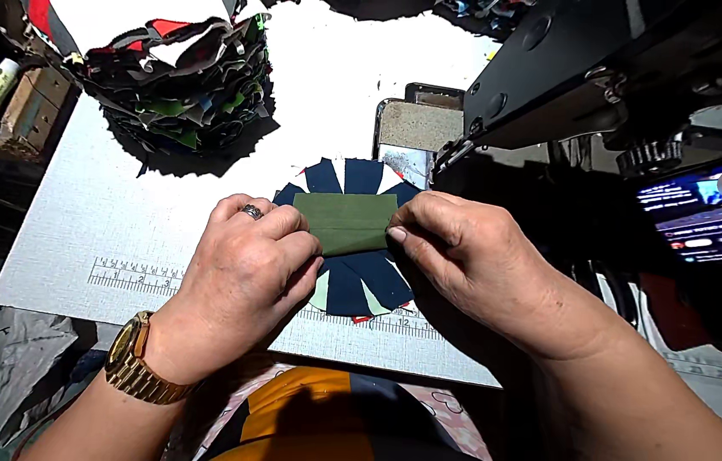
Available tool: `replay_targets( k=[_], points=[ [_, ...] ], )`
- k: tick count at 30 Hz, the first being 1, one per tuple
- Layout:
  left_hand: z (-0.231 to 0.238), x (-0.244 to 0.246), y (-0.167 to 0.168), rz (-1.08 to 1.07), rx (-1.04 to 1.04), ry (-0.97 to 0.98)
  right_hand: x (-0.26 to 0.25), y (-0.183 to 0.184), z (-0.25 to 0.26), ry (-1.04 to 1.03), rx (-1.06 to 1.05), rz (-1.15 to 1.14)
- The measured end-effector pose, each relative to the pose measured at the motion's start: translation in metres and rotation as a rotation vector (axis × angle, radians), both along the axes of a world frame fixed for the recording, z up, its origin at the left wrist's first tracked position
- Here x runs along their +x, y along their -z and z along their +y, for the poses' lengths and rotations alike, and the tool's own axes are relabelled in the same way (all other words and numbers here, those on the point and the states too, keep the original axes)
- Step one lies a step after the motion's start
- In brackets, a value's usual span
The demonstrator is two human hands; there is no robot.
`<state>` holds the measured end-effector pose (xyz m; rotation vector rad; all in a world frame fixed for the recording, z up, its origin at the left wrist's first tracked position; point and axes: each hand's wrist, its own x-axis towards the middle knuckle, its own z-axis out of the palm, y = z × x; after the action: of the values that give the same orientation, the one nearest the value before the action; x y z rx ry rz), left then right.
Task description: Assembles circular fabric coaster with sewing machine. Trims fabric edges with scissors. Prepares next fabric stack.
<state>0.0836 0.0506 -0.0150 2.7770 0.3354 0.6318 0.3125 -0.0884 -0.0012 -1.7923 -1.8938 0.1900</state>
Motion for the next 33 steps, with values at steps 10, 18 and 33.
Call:
replay_targets(
  k=[10, 18, 33],
  points=[
    [0.006, 0.002, -0.006, -0.021, -0.127, 0.002, 0.002, 0.001, 0.007, 0.06, 0.095, 0.127],
    [0.016, 0.006, -0.019, -0.108, -0.191, -0.034, 0.0, -0.004, 0.01, 0.113, 0.159, 0.238],
    [-0.012, -0.011, -0.005, -0.09, -0.072, 0.059, -0.014, 0.003, -0.028, -0.013, 0.22, 0.047]
  ],
)
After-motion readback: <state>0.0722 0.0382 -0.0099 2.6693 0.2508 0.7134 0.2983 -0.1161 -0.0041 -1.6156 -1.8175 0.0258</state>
